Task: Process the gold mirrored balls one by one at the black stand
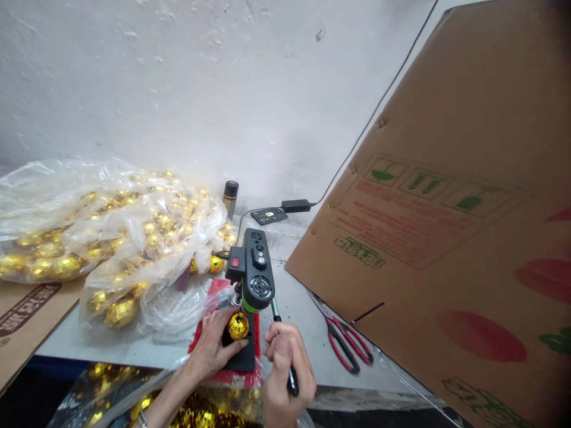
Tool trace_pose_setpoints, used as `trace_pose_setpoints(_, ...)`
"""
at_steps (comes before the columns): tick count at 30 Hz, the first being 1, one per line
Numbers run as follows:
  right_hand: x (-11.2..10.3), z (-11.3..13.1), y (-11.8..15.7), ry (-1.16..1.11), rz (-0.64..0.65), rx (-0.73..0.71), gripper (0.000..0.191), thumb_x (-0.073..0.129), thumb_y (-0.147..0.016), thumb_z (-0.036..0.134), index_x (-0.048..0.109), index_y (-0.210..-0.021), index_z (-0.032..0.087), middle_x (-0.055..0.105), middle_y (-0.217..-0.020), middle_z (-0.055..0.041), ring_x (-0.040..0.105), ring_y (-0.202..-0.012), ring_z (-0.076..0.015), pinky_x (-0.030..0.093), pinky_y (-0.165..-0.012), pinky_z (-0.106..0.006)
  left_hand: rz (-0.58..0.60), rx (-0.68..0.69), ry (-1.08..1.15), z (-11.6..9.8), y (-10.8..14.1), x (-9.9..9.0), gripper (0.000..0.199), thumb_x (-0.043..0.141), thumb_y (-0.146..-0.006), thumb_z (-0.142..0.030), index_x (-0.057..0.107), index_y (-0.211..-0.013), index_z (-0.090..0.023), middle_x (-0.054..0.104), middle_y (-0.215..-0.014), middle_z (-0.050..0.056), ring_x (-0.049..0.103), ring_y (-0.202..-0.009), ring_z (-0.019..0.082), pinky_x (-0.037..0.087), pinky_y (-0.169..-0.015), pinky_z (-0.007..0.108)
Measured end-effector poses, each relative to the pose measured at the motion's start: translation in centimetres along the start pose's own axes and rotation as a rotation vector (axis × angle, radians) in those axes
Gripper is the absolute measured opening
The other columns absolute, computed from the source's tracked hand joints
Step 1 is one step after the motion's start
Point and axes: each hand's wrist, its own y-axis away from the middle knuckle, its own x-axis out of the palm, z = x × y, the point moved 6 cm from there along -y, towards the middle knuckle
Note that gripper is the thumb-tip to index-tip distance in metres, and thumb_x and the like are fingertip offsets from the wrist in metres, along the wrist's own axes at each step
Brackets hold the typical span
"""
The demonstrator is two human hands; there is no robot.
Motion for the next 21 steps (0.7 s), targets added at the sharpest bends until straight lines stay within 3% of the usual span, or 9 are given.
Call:
trace_pose_setpoints(7, -0.1, -0.5, 0.8, 0.018, -0.027, -0.058, 0.03, 0.047, -0.106, 0.01, 0.055, -0.079, 0.022, 0.055, -0.069, 0.003, 0.058, -0.064, -0.0113, 0.045, -0.06, -0.024, 0.028, -0.041, 0.013, 0.0, 0.2, 0.4, 0.056, 0.079, -0.078, -0.024, 0.068, -0.133, -0.025, 0.078, -0.125, 0.01, 0.069, -0.117, 0.036, 0.051, -0.106, 0.054)
trace_pose_setpoints(17, 0.0, -2.8, 4.0, 0.011, -0.164, -0.073, 0.032, 0.045, -0.106, 0.018, 0.052, -0.075, 0.023, 0.057, -0.073, 0.0023, 0.054, -0.06, -0.012, 0.044, -0.056, -0.027, 0.035, -0.081, 0.057, 0.1, 0.4, 0.6, 0.054, 0.081, -0.079, -0.026, 0.069, -0.131, -0.025, 0.077, -0.121, 0.01, 0.068, -0.115, 0.036, 0.05, -0.103, 0.053)
trace_pose_setpoints(21, -0.2, -3.1, 4.2, 0.064, -0.134, -0.06, 0.029, 0.047, -0.102, 0.015, 0.053, -0.075, 0.023, 0.06, -0.072, 0.003, 0.058, -0.061, -0.0135, 0.054, -0.075, -0.035, 0.046, -0.086, 0.062, 0.2, 0.4, 0.7, 0.057, 0.08, -0.077, -0.024, 0.068, -0.133, -0.025, 0.077, -0.122, 0.011, 0.067, -0.116, 0.037, 0.049, -0.103, 0.054)
